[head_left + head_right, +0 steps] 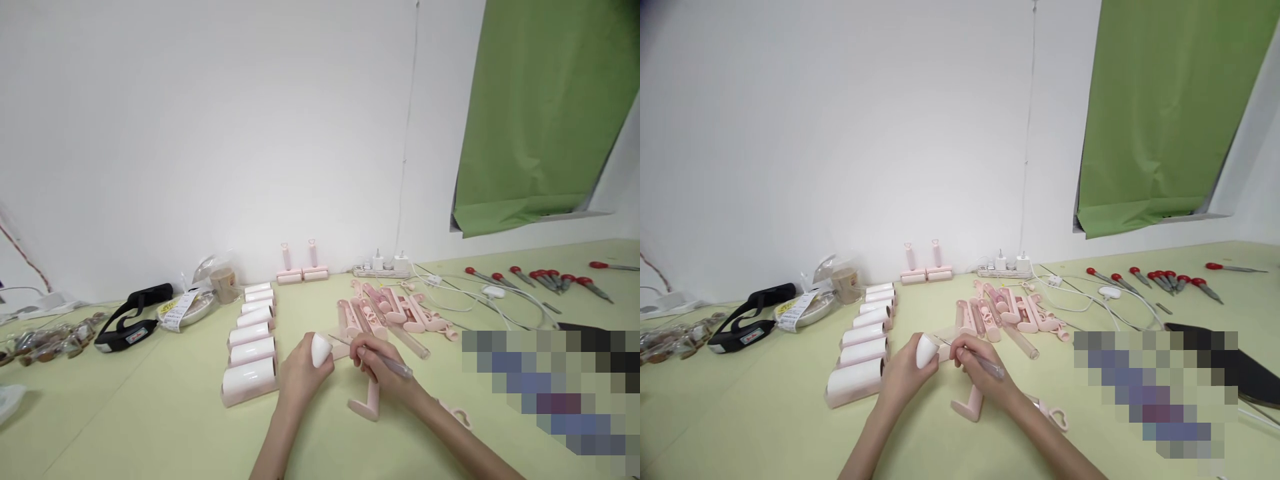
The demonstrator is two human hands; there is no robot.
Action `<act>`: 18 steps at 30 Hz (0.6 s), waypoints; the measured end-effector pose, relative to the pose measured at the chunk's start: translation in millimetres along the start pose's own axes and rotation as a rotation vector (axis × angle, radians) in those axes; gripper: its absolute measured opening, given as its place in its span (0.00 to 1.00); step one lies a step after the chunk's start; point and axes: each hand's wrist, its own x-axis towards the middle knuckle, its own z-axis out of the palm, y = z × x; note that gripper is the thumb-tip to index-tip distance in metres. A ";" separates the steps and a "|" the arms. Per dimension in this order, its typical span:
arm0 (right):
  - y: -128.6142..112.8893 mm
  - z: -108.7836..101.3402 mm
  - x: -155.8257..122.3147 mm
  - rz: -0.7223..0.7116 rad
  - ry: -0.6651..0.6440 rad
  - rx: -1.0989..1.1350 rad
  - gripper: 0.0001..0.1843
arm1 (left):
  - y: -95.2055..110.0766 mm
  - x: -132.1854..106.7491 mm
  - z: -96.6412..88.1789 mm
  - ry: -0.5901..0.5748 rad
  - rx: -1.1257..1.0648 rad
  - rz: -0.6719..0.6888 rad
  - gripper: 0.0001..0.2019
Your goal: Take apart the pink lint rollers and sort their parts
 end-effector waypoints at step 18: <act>9.6 4.0 -3.9 -0.148 -0.057 -0.136 0.11 | -4.0 -0.7 2.1 0.013 0.090 0.043 0.11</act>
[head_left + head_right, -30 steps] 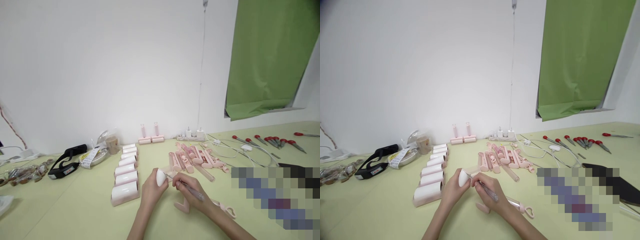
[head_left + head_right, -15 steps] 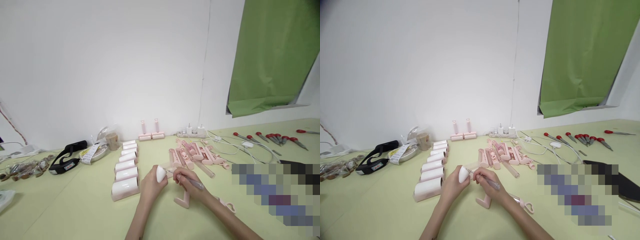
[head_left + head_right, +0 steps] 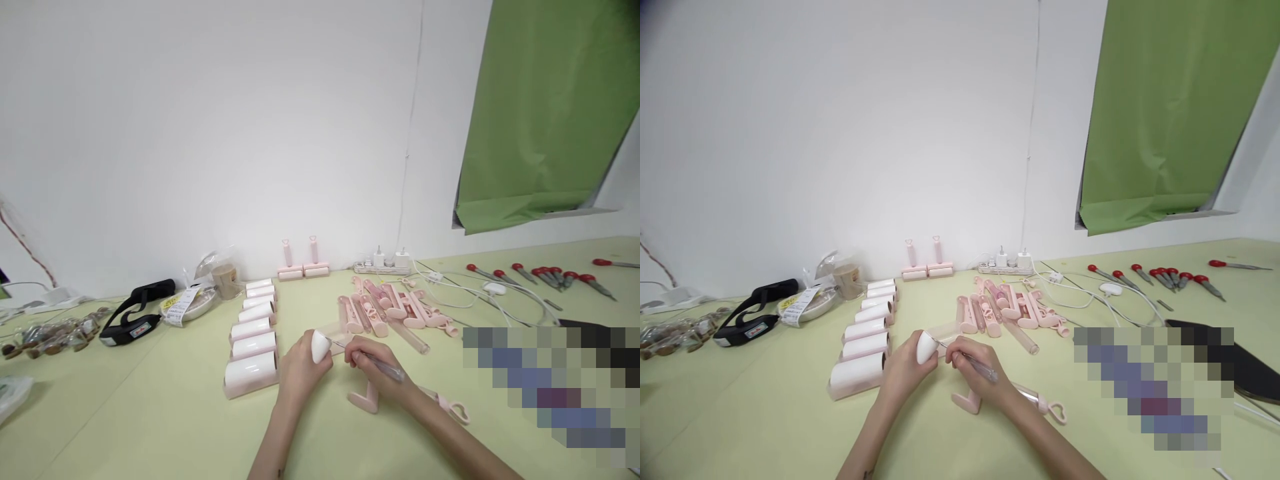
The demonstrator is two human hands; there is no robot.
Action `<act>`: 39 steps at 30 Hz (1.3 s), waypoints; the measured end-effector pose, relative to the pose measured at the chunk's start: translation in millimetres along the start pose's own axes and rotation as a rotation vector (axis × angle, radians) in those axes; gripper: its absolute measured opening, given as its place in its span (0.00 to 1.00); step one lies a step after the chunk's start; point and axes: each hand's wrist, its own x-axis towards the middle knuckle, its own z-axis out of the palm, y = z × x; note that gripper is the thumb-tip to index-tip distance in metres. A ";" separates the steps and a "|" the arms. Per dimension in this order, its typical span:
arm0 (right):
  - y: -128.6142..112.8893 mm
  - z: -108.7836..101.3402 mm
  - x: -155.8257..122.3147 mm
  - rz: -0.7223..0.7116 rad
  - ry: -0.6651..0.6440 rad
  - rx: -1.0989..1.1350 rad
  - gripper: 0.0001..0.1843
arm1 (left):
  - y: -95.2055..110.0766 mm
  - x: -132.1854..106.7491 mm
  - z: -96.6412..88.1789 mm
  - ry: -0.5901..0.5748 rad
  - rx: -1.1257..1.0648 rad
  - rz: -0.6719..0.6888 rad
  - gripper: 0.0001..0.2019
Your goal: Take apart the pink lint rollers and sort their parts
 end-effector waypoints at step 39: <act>-0.8 -7.9 3.7 0.122 0.115 -0.046 0.10 | 9.3 -0.8 -4.0 -0.065 0.030 -0.157 0.11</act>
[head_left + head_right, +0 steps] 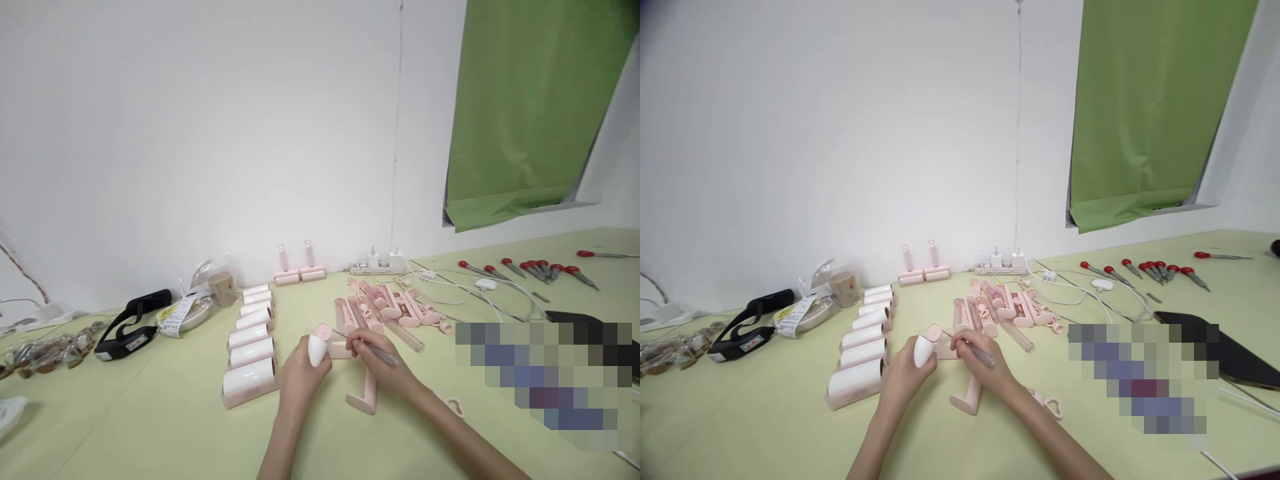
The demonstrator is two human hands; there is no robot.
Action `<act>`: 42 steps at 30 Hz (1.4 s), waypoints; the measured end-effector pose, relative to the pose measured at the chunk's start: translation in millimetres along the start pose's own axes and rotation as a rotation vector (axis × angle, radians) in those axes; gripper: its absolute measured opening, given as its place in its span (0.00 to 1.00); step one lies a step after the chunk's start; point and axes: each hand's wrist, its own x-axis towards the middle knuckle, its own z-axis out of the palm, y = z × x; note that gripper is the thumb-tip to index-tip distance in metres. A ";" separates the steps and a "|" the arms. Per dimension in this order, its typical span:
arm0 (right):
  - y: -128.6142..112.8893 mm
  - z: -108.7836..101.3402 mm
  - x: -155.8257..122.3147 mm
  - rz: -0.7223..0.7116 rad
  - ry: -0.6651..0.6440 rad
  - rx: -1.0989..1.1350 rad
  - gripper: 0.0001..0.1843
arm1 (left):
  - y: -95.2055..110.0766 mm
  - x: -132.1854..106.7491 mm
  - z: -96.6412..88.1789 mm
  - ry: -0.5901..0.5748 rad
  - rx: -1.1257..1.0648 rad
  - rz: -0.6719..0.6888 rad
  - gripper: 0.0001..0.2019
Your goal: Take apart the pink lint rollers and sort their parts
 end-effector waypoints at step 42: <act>8.1 16.2 72.3 -0.005 0.172 0.359 0.19 | 39.4 55.8 -35.7 0.523 -1.018 0.392 0.21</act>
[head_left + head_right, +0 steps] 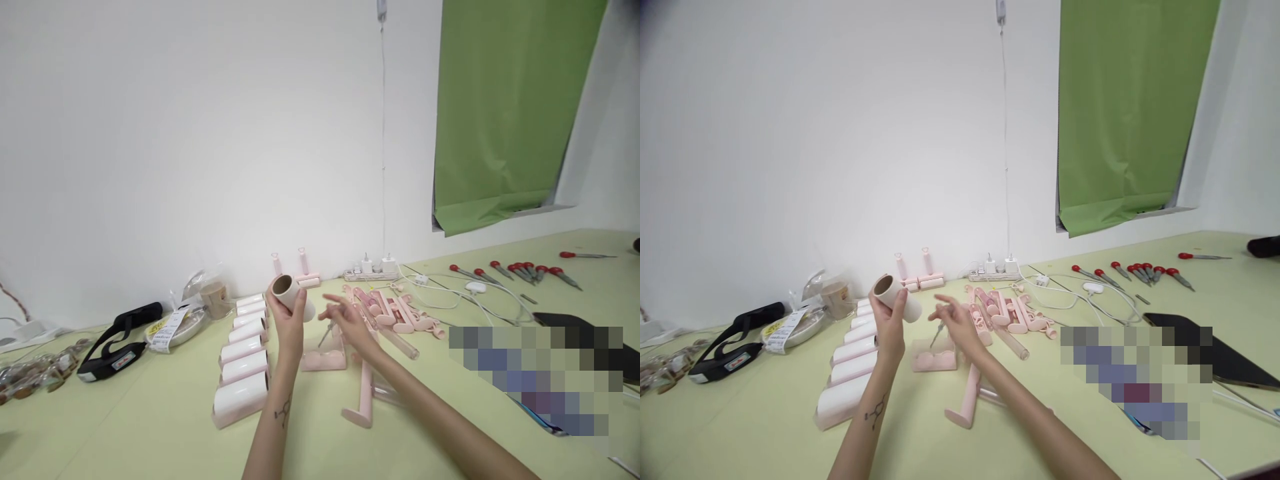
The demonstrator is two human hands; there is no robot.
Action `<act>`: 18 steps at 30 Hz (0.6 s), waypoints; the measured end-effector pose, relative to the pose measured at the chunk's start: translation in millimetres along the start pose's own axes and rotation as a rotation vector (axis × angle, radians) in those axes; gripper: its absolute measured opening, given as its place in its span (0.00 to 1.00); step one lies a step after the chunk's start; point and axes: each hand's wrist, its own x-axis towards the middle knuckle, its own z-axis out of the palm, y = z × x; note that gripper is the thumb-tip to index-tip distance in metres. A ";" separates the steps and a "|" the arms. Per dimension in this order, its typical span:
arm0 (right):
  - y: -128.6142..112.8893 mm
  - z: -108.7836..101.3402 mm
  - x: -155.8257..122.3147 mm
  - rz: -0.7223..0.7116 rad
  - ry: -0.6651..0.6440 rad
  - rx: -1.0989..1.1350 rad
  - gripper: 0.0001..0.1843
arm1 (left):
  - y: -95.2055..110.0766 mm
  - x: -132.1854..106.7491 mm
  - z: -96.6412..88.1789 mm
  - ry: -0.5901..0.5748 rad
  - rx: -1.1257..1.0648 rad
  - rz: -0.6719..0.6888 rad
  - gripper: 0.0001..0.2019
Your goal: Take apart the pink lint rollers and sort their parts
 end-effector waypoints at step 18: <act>-44.4 -46.5 -14.5 -0.164 0.259 0.048 0.08 | -23.6 -50.9 -21.1 -0.856 0.963 0.217 0.30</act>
